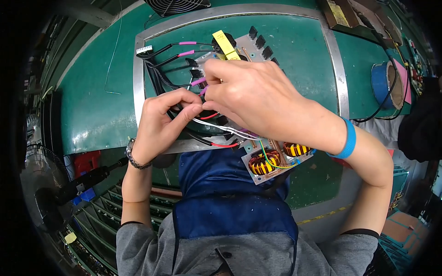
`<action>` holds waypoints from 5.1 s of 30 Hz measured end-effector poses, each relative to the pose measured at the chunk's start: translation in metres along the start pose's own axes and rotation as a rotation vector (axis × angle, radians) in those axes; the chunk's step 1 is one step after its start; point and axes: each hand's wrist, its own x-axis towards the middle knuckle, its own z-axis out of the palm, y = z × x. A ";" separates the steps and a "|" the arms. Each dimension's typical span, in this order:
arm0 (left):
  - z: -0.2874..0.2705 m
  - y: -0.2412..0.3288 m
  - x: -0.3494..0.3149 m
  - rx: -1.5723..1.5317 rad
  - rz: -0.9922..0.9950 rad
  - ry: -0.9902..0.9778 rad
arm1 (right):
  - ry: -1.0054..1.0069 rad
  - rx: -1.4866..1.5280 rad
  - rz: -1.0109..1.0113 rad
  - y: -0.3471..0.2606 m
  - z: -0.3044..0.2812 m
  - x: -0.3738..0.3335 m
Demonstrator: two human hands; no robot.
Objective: The person solders components onto a circuit board using a soldering iron and solder wire, touches the attached wires and components, and hands the assembly to a coworker. The person then retrieves another circuit board assembly from an upper conveyor and begins soldering it.
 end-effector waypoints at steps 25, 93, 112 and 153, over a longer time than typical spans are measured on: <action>0.004 -0.001 0.002 0.080 -0.014 0.020 | -0.034 -0.103 -0.062 -0.009 0.000 -0.019; 0.013 0.047 -0.018 0.375 0.448 0.000 | -0.358 -0.440 -0.226 -0.093 0.068 -0.098; 0.036 0.027 -0.043 0.278 0.295 0.177 | -0.179 0.048 0.229 -0.038 -0.031 -0.042; 0.048 0.023 -0.048 0.116 0.129 0.277 | -0.193 -0.075 0.084 -0.057 -0.031 -0.050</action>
